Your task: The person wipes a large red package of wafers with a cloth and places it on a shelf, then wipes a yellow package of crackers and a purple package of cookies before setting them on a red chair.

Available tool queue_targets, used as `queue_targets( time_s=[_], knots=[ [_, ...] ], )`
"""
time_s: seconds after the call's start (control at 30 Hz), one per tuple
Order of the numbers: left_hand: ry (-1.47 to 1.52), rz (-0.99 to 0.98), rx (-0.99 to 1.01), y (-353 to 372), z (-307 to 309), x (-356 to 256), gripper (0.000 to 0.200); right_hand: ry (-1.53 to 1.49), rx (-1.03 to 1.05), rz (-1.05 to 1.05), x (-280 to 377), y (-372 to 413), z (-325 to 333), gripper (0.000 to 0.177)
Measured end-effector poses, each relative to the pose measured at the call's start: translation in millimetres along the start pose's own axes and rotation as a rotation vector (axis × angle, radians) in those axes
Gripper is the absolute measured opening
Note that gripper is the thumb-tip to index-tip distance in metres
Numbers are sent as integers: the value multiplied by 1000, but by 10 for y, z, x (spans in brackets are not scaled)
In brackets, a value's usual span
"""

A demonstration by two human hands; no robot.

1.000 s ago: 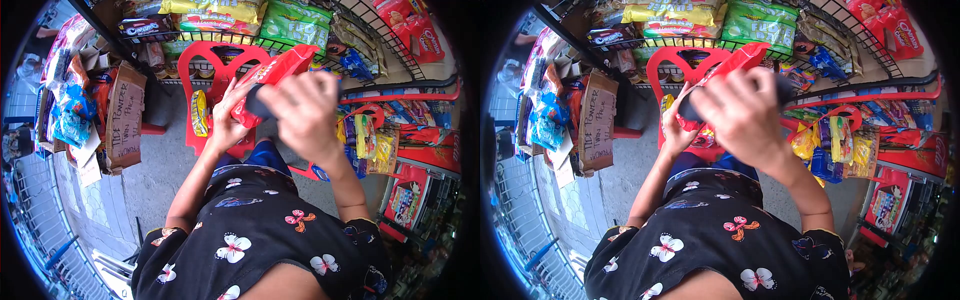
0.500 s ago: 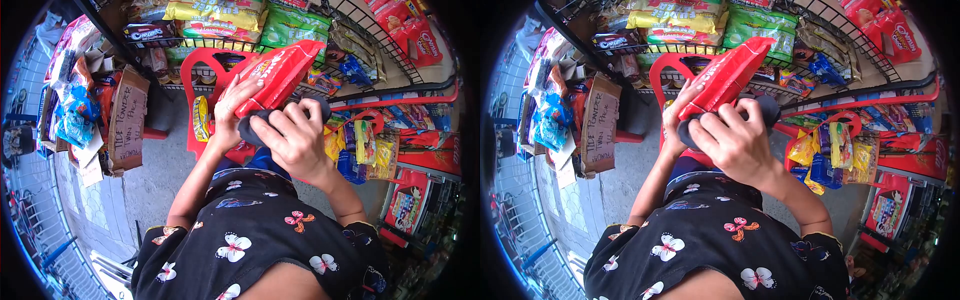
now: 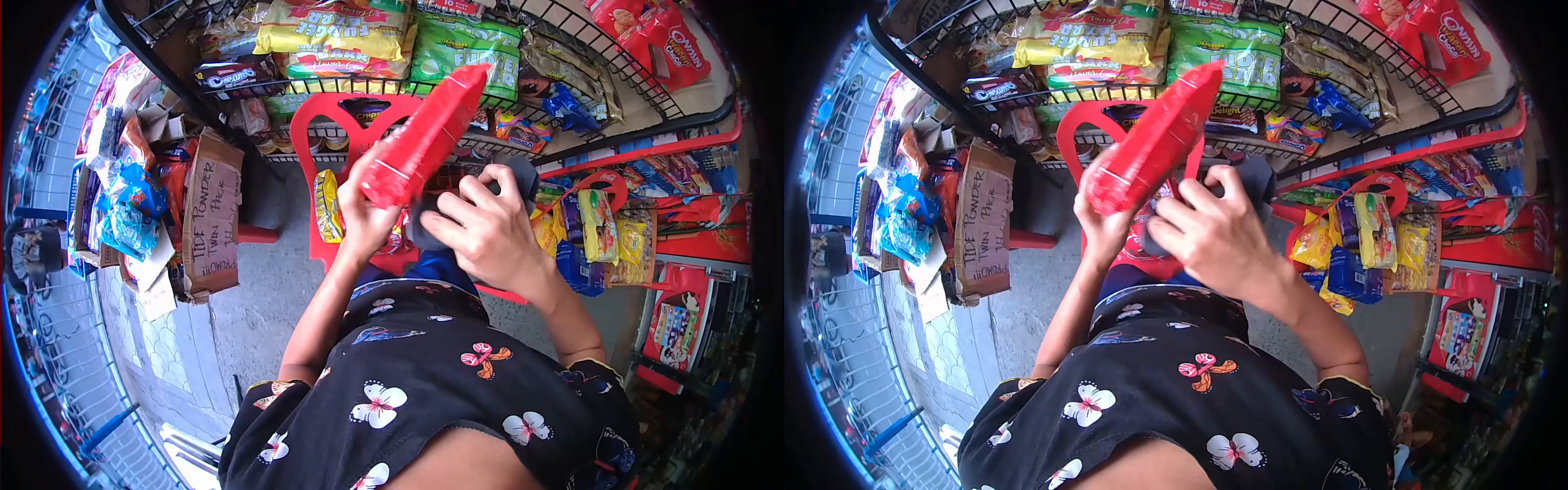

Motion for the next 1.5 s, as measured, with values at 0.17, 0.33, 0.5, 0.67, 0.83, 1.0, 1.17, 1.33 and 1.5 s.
queue_targets(
  time_s=[0.17, 0.33, 0.5, 0.67, 0.83, 1.0, 1.17, 1.33, 1.5],
  knots=[
    [-147, -207, 98, -9, -73, -145, 63, 12, -390, -164, -290, 142, 473, 47],
    [94, 83, 91, 43, -125, 12, 62, 190, -386, 23, -154, 68, 156, 35],
    [-36, -14, 111, 99, -80, -66, 63, 366, -449, -266, -1255, 174, 302, 28],
    [87, 128, 65, 83, -35, -55, 60, 208, -396, -103, -428, 43, 193, 26],
    [49, 79, 178, 86, -54, -96, 64, 405, -331, -440, -1581, 104, 273, 32],
    [-100, -132, 257, 56, -77, -187, 58, 428, -445, -474, -1249, 41, 758, 24],
    [-267, -239, 254, -53, -57, -224, 56, 323, -182, -301, -937, -58, 118, 28],
    [501, 296, -153, -67, 327, 449, 37, 58, -405, -660, -2112, 422, 83, 38],
    [1080, 668, -252, 86, 8, 775, 41, -743, -723, -697, -1223, 174, -610, 51]
  ],
)
Point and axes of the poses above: each hand's wrist, its own y-axis away from the middle knuckle, its own z-axis out of the back of the hand, x = y × z, the point moved 9 cm from there along -y, towards the middle knuckle, and after that the axes turned 3 degrees about -y, right-handed, at the moved point
